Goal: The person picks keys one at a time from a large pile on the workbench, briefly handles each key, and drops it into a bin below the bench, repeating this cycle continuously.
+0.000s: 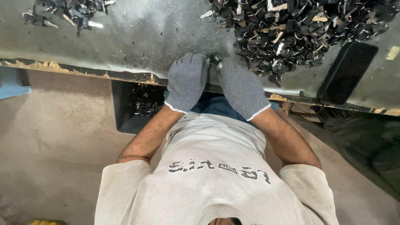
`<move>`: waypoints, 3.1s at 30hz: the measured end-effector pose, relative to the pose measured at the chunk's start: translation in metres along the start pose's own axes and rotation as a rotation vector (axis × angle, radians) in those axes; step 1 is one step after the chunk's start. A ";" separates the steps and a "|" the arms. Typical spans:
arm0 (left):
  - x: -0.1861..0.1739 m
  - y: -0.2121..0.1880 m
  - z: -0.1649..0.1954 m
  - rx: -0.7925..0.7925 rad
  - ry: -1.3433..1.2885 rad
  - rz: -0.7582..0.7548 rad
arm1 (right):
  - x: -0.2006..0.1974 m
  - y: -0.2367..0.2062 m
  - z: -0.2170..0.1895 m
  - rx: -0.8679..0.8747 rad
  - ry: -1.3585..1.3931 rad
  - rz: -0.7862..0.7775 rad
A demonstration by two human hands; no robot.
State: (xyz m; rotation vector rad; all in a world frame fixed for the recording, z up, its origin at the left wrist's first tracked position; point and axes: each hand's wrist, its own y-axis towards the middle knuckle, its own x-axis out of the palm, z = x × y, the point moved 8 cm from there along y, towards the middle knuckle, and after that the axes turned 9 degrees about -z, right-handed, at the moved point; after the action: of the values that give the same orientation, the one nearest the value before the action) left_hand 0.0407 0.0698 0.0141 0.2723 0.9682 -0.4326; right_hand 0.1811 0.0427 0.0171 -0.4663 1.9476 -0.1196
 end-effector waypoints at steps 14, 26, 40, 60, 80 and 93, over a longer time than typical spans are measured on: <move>-0.049 -0.005 -0.008 0.002 -0.048 0.298 | -0.005 0.013 -0.001 -0.015 0.307 -0.199; -0.015 0.092 -0.015 0.025 0.253 0.007 | 0.001 0.002 0.002 0.129 0.145 -0.151; -0.009 0.022 0.002 0.036 -0.139 -0.121 | -0.008 0.000 0.006 0.062 0.068 0.050; 0.014 0.021 0.005 0.210 0.077 -0.152 | 0.008 0.010 -0.006 0.111 -0.270 0.104; 0.013 0.015 0.008 0.203 0.028 -0.086 | -0.003 0.016 -0.001 0.116 -0.258 0.029; 0.019 0.012 0.005 0.205 -0.045 -0.129 | 0.015 0.007 -0.012 0.098 -0.263 0.055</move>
State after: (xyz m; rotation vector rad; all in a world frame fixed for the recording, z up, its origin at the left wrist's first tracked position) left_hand 0.0589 0.0736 0.0007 0.3852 0.9013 -0.6556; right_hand 0.1632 0.0419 0.0071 -0.3454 1.6873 -0.1119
